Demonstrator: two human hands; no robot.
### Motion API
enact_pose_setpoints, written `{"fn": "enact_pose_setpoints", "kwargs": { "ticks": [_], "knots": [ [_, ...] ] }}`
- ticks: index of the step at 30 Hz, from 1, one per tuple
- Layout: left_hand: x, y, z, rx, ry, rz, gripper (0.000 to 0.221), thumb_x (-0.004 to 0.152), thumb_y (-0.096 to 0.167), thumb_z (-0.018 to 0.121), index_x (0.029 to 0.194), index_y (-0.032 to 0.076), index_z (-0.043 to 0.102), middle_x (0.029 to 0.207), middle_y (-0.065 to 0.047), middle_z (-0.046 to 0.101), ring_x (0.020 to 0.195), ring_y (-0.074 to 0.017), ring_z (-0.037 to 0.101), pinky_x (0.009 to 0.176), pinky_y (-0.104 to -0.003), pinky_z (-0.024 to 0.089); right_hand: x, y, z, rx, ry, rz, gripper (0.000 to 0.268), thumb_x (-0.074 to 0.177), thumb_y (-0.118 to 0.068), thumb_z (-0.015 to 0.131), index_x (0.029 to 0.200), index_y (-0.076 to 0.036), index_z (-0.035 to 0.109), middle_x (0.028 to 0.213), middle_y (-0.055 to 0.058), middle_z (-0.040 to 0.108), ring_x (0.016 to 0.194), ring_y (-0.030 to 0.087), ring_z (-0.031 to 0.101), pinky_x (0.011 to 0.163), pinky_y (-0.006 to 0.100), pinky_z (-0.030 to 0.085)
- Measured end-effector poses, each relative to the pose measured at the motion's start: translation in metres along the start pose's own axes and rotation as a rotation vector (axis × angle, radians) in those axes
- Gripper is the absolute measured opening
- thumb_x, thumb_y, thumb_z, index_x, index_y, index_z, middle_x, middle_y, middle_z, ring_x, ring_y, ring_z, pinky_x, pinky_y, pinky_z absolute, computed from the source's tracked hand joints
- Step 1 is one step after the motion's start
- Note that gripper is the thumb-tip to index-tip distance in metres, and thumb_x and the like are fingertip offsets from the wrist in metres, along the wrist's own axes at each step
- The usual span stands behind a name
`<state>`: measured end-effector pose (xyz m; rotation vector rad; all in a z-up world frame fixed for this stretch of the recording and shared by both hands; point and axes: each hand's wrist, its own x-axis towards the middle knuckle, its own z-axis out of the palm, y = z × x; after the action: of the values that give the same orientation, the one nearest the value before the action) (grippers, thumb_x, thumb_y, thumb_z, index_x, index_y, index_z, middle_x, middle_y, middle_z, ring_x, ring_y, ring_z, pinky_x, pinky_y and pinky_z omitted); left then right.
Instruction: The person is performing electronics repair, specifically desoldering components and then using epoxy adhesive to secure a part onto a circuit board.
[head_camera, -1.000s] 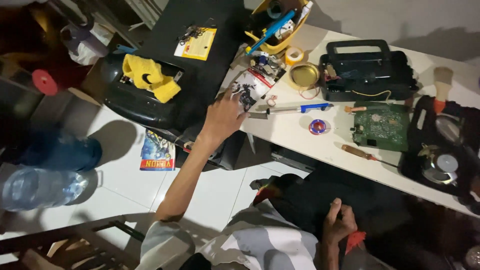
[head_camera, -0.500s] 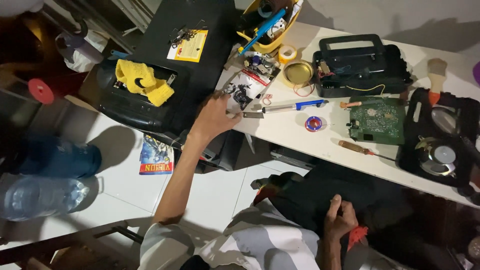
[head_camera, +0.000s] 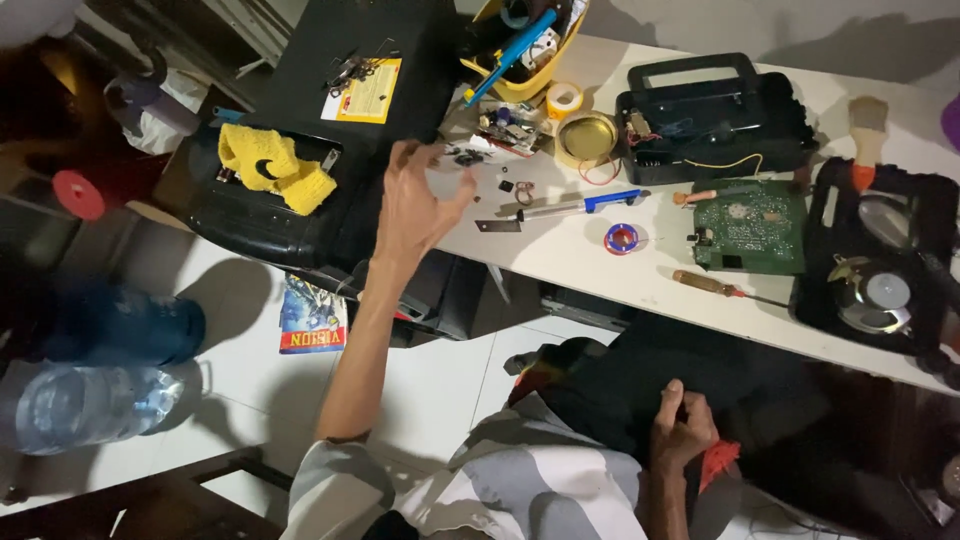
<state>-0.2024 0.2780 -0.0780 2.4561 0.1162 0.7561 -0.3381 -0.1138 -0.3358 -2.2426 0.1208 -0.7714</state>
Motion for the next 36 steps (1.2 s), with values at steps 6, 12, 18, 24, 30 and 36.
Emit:
{"fn": "enact_pose_setpoints", "kwargs": {
  "ticks": [6, 12, 18, 24, 30, 36],
  "knots": [
    [0.021, 0.017, -0.014, -0.025, 0.059, 0.008, 0.053, 0.078, 0.036, 0.079, 0.101, -0.011, 0.071, 0.096, -0.022, 0.067, 0.076, -0.0313, 0.064, 0.07, -0.039, 0.055, 0.004, -0.005, -0.002, 0.08, 0.013, -0.018, 0.031, 0.102, 0.006, 0.073, 0.075, 0.006, 0.057, 0.073, 0.014, 0.064, 0.059, 0.022, 0.046, 0.062, 0.033, 0.043],
    [0.037, 0.024, -0.025, -0.009, 0.107, 0.099, 0.052, 0.084, 0.036, 0.081, 0.099, -0.012, 0.071, 0.097, -0.022, 0.065, 0.081, -0.0308, 0.064, 0.074, -0.039, 0.055, 0.005, -0.011, -0.005, 0.06, 0.008, 0.0, 0.028, 0.101, 0.002, 0.072, 0.076, 0.005, 0.06, 0.072, 0.015, 0.063, 0.058, 0.024, 0.046, 0.061, 0.035, 0.043],
    [0.035, 0.037, -0.039, -0.051, 0.091, 0.12, 0.05, 0.086, 0.035, 0.08, 0.103, -0.011, 0.07, 0.106, -0.021, 0.06, 0.09, -0.0316, 0.062, 0.08, -0.04, 0.053, 0.002, -0.003, -0.002, 0.09, 0.023, 0.005, 0.03, 0.102, 0.0, 0.073, 0.075, 0.005, 0.06, 0.071, 0.013, 0.062, 0.058, 0.02, 0.044, 0.059, 0.032, 0.041],
    [0.008, 0.046, -0.055, -0.086, 0.051, 0.186, 0.049, 0.081, 0.026, 0.082, 0.111, -0.011, 0.069, 0.115, -0.019, 0.057, 0.1, -0.0321, 0.059, 0.089, -0.041, 0.05, 0.001, 0.0, -0.001, 0.049, 0.03, -0.01, 0.028, 0.1, 0.004, 0.074, 0.076, 0.006, 0.06, 0.071, 0.015, 0.06, 0.059, 0.023, 0.046, 0.061, 0.035, 0.043],
    [-0.032, 0.033, -0.042, -0.193, 0.143, 0.369, 0.073, 0.069, 0.023, 0.081, 0.134, -0.005, 0.06, 0.137, -0.022, 0.054, 0.124, -0.0376, 0.058, 0.108, -0.047, 0.051, 0.019, -0.033, -0.014, 0.071, -0.07, 0.113, 0.024, 0.1, -0.006, 0.075, 0.081, 0.007, 0.066, 0.073, 0.014, 0.064, 0.062, 0.024, 0.051, 0.064, 0.034, 0.046],
    [-0.09, 0.046, 0.033, -0.441, 0.132, 0.364, 0.087, 0.068, 0.043, 0.08, 0.137, -0.004, 0.057, 0.144, -0.022, 0.05, 0.129, -0.0382, 0.059, 0.114, -0.049, 0.051, 0.071, -0.127, -0.04, 0.437, -0.281, 0.392, 0.018, 0.097, -0.012, 0.067, 0.095, 0.006, 0.071, 0.074, 0.01, 0.071, 0.063, 0.016, 0.063, 0.063, 0.025, 0.05]
  ]
}}
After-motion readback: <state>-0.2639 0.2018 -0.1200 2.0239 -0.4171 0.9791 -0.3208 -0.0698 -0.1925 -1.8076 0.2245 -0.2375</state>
